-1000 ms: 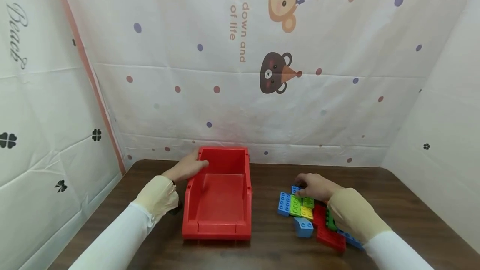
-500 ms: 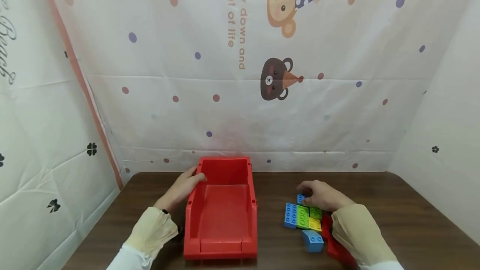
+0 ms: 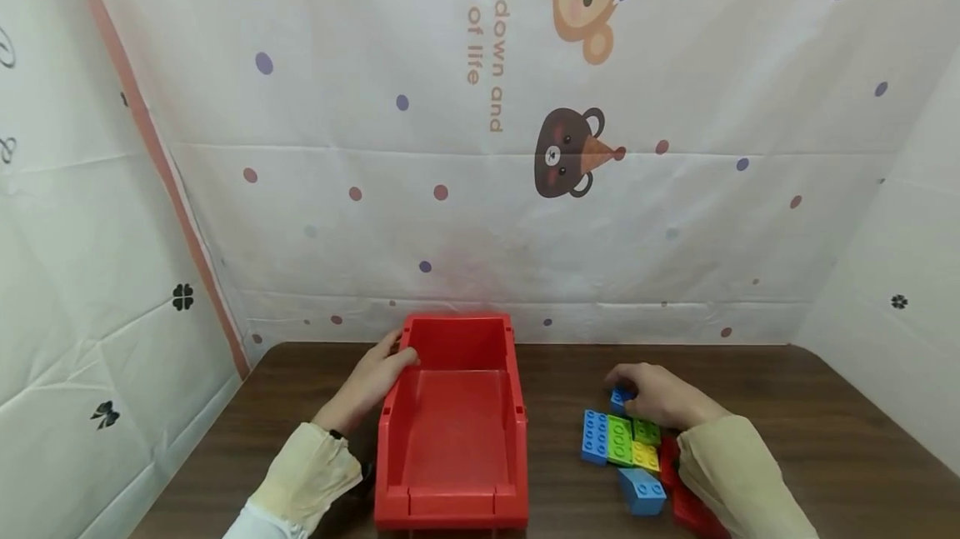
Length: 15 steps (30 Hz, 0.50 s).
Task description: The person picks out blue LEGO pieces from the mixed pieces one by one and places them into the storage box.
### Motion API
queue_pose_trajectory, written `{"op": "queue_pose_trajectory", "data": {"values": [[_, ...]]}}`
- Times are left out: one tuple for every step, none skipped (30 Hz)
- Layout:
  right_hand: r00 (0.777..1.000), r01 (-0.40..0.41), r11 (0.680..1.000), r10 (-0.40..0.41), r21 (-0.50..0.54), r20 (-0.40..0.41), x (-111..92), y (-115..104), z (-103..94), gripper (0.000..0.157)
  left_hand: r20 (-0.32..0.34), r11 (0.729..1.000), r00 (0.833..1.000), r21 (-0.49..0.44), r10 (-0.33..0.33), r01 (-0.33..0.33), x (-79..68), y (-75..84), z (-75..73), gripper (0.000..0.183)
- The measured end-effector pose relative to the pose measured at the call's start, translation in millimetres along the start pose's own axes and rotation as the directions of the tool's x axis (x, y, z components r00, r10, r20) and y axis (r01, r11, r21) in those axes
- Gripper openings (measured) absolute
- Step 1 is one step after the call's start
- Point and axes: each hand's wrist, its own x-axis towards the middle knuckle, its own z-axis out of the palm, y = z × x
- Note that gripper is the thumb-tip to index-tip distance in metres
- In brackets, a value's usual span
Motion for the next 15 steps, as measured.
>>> {"op": "queue_pose_trajectory", "data": {"values": [[1.0,-0.009,1.0,0.009,-0.007,0.004,-0.9,1.1,-0.5,0.035,0.003,1.0,1.0,-0.003,-0.001,0.001,-0.6,-0.5,1.8,0.064],[1.0,-0.018,1.0,0.018,-0.015,0.008,-2.1,1.8,-1.0,0.035,0.008,1.0,1.0,-0.005,-0.002,0.002,-0.9,-1.5,3.5,0.064],[1.0,-0.026,0.999,0.026,-0.021,0.012,-3.2,2.6,-1.5,0.036,0.01,1.0,1.0,-0.011,-0.003,0.003,-1.2,-1.8,5.2,0.064],[0.999,-0.03,0.999,0.03,-0.031,0.018,-3.9,2.7,-2.5,0.036,0.015,1.0,1.0,-0.012,-0.001,0.001,-1.4,-2.0,6.2,0.064],[0.999,-0.034,0.999,0.035,-0.04,0.027,-4.2,2.5,-3.6,0.036,0.024,1.0,1.0,-0.013,0.001,0.0,-1.1,-1.6,6.4,0.064],[0.999,-0.04,0.998,0.041,-0.049,0.033,-3.9,1.7,-5.2,0.036,0.032,1.0,0.999,-0.01,0.004,-0.003,-0.3,-0.7,5.9,0.064],[0.999,-0.036,0.998,0.038,-0.06,0.037,-3.2,1.2,-6.7,0.036,0.04,1.0,0.999,-0.008,0.008,-0.008,0.5,0.9,4.9,0.063],[0.999,-0.034,0.997,0.036,-0.071,0.039,-1.9,-0.3,-8.4,0.036,0.044,1.0,0.999,0.002,0.01,-0.01,1.5,2.5,3.2,0.063],[0.999,-0.029,0.996,0.033,-0.082,0.041,-0.1,-1.5,-9.8,0.036,0.045,1.0,0.999,0.011,0.015,-0.015,2.8,4.2,1.6,0.063],[0.999,-0.027,0.996,0.031,-0.09,0.04,1.6,-3.4,-11.2,0.036,0.048,1.0,0.999,0.021,0.019,-0.02,4.1,5.2,-0.2,0.063],[0.999,-0.024,0.995,0.028,-0.095,0.041,3.3,-4.8,-11.9,0.036,0.051,0.999,0.999,0.027,0.018,-0.019,5.1,6.3,-2.0,0.063],[0.999,-0.029,0.995,0.032,-0.092,0.041,4.7,-6.5,-12.1,0.036,0.054,0.999,0.998,0.038,0.02,-0.022,6.0,6.8,-3.4,0.062],[0.999,-0.022,0.996,0.026,-0.092,0.047,5.5,-7.3,-11.8,0.035,0.053,0.999,0.998,0.041,0.016,-0.018,6.6,6.7,-4.4,0.062],[0.998,-0.022,0.996,0.027,-0.089,0.05,5.8,-7.7,-11.3,0.035,0.056,0.999,0.998,0.049,0.015,-0.018,7.2,6.2,-5.0,0.062],[0.998,-0.022,0.996,0.027,-0.09,0.056,5.6,-7.3,-10.5,0.035,0.062,0.999,0.998,0.048,0.015,-0.018,7.9,5.5,-4.7,0.062]]}}
